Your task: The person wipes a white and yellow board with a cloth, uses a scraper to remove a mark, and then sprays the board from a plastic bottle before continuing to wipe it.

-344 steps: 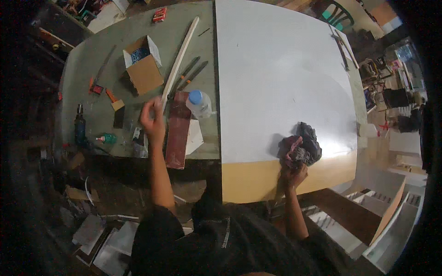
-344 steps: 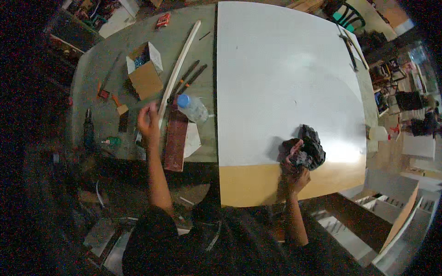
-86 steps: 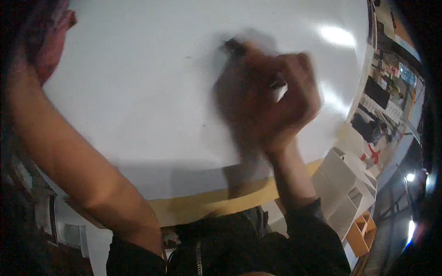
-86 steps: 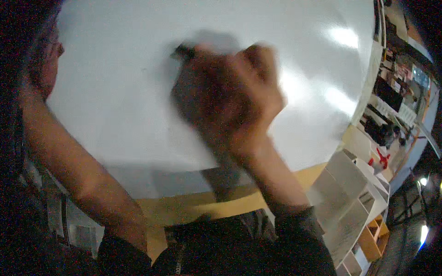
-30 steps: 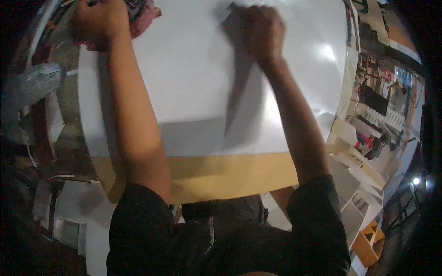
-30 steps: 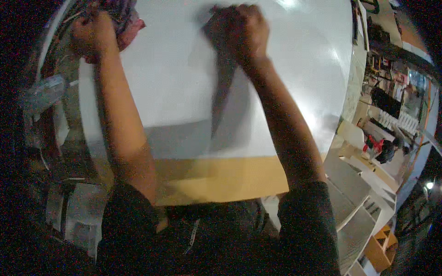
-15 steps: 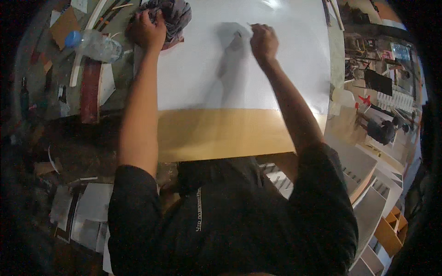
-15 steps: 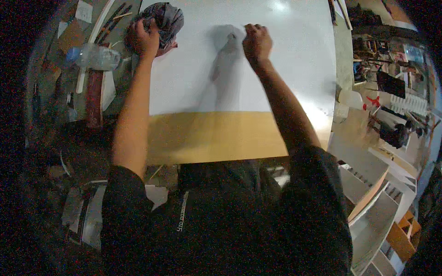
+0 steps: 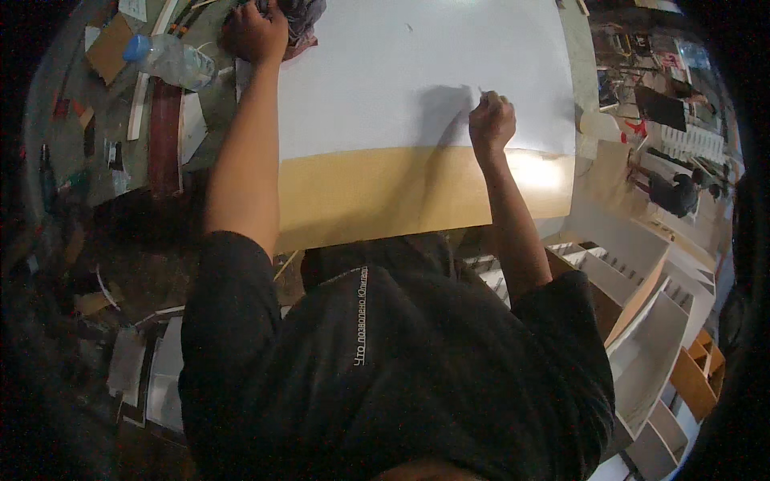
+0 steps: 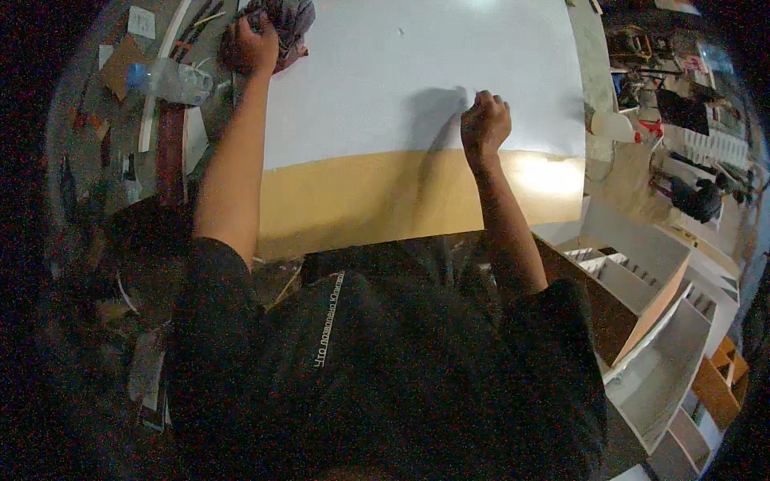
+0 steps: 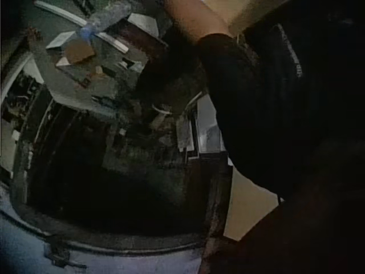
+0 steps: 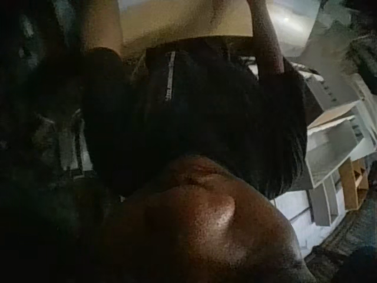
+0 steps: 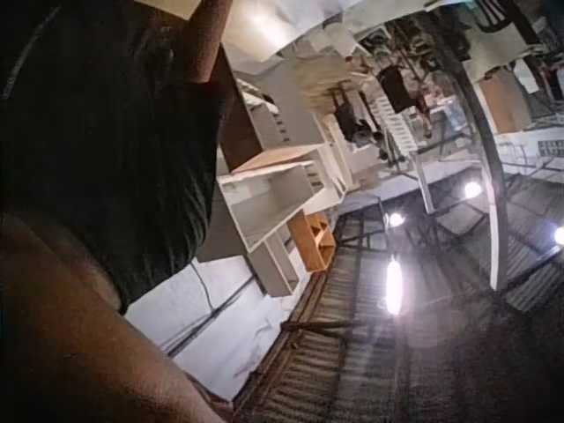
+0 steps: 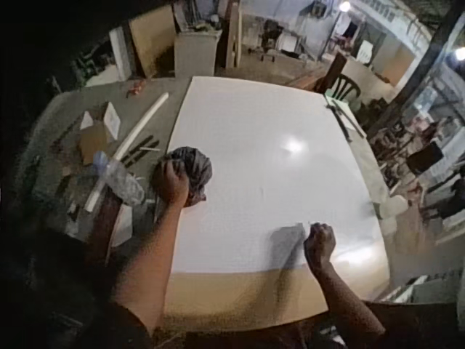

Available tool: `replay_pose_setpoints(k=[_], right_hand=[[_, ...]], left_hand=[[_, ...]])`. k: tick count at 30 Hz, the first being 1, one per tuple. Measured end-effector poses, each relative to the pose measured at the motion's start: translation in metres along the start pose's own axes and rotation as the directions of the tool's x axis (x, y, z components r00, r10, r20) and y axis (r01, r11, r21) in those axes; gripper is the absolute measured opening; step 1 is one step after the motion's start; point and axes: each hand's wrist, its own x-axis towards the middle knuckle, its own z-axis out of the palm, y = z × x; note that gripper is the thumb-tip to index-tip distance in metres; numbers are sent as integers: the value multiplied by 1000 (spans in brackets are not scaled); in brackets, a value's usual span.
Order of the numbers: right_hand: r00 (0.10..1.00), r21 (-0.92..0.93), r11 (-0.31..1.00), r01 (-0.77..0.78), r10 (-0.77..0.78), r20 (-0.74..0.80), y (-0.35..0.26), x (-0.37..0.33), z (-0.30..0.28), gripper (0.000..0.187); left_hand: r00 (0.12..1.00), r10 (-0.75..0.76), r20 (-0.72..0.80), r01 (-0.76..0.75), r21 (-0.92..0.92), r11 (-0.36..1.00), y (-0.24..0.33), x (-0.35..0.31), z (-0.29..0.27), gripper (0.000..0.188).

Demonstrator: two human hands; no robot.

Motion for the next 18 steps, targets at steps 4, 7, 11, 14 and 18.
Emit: replay_pose_setpoints(k=[4,7,11,14,18], right_hand=[[989,47,991,122,-126,72,-78,-82,44,12],[760,178,924,339,-380,527,-211,-133,80,21],[678,414,796,441,-598,427,-297,-174,118,30],[677,385,916,117,-357,644,-288,-132,102,29],[847,207,935,-289,149,510,-140,-92,38,30]], left_hand=[[982,-123,143,96,182,979,37,9,-22,53],[978,-80,194,20,292,956,44,5,-8,59],[990,-59,129,34,182,983,-12,5,25,44],[998,58,-39,-51,156,986,-85,21,1,47],[999,5,52,-17,230,973,-7,-2,10,51]])
